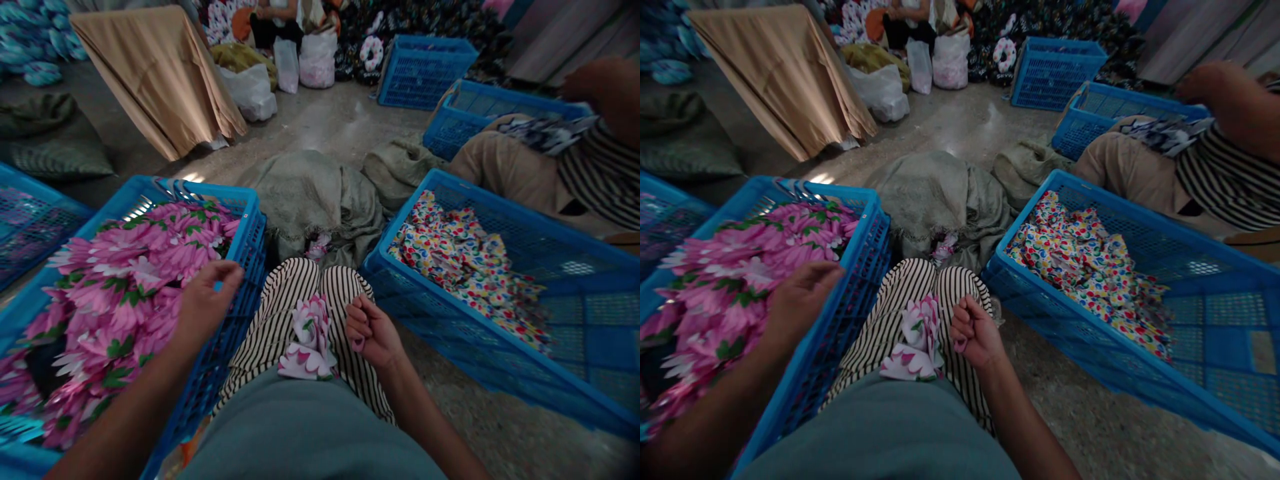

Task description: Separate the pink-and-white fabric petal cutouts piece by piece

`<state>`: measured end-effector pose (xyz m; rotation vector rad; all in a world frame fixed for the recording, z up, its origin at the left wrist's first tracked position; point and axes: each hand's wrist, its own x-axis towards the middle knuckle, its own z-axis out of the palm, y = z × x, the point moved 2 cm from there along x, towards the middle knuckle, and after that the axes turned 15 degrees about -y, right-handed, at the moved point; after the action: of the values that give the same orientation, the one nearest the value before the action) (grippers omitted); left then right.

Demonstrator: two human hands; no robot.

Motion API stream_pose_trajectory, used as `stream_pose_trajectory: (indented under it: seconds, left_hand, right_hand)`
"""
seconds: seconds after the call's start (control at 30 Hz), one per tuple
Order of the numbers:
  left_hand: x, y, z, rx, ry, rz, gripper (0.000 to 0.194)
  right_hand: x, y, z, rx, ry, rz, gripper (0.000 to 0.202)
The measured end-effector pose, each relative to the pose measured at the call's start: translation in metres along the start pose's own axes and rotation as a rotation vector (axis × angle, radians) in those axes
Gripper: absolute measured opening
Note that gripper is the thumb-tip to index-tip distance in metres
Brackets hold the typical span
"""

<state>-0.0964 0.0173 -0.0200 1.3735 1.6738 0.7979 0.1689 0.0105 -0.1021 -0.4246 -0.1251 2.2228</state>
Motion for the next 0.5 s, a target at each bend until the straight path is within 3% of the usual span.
stream_pose_trajectory:
  seconds: [0.1,0.17,0.27,0.37,0.5]
  left_hand:
    - [-0.007,-0.016,0.070,0.252,-0.441,0.110,0.018]
    - [-0.010,-0.022,0.092,0.320,-0.533,0.147,0.023]
    - [-0.008,-0.016,0.083,0.157,-0.471,0.211,0.024]
    - [-0.004,-0.005,0.068,-0.139,-0.522,0.168,0.025]
    - [-0.005,-0.001,0.082,-0.284,-0.537,0.002,0.028]
  right_hand:
    - [0.002,0.001,0.005,-0.008,-0.006,0.007,0.018]
    - [-0.001,-0.001,0.005,-0.019,0.006,0.003,0.018]
    - [-0.008,-0.003,-0.002,-0.070,0.050,-0.023,0.019]
    - [-0.009,0.000,-0.005,-0.173,0.074,-0.039,0.023]
    - [-0.001,0.012,0.002,-0.388,0.106,-0.047,0.029]
